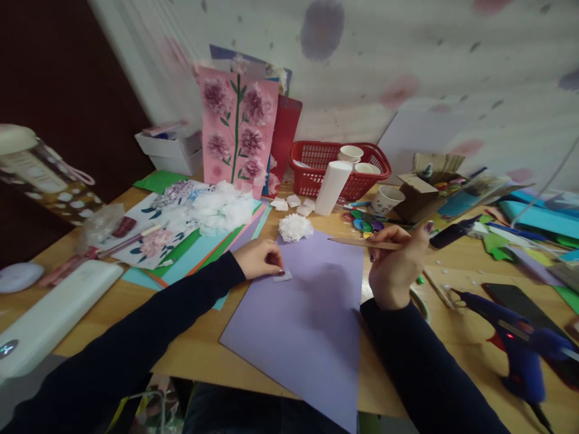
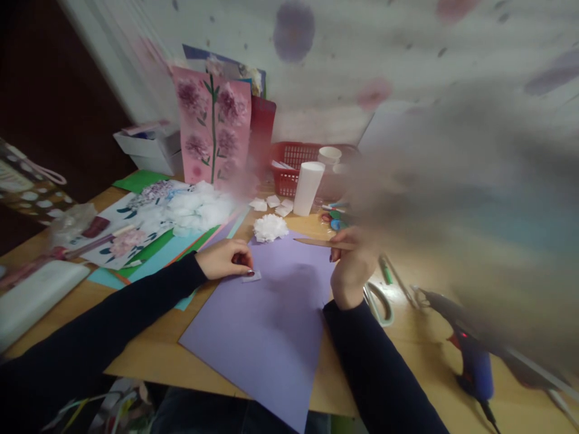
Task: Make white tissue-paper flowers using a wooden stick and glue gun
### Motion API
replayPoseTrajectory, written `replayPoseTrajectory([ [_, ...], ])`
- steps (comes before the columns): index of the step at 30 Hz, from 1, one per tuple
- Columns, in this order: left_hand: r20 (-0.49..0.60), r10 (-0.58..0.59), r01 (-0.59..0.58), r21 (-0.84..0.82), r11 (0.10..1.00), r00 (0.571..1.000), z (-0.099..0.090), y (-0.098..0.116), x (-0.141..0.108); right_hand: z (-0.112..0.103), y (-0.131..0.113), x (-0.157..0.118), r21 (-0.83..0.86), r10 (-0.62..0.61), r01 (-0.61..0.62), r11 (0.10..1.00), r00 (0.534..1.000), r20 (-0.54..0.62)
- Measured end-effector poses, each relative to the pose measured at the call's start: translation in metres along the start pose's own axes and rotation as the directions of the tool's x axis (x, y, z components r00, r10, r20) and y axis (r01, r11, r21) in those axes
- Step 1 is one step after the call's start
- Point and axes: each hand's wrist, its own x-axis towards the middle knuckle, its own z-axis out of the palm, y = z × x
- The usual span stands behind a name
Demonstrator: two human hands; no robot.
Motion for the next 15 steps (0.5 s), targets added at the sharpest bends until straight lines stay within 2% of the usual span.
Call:
replayPoseTrajectory([
  [2, 0.001, 0.011, -0.011, 0.005, 1.000, 1.000, 0.000, 0.001, -0.001, 0.002, 0.004, 0.001, 0.112, 0.036, -0.028, 0.993, 0.997, -0.066],
  [7, -0.001, -0.058, 0.058, -0.047, 0.997, 0.998, 0.004, 0.000, -0.001, 0.005, 0.013, 0.000, 0.203, 0.111, -0.105, 0.974, 0.994, -0.019],
  [10, -0.040, 0.001, -0.001, 0.005, 1.000, 0.999, 0.010, -0.003, 0.000, 0.003, 0.016, 0.003, 0.254, 0.115, -0.089, 0.963, 0.989, -0.091],
  [15, 0.015, 0.046, -0.047, 0.072, 0.996, 0.999, 0.011, -0.004, 0.000, -0.001, 0.017, 0.011, 0.307, 0.124, -0.081, 0.948, 0.985, -0.122],
])
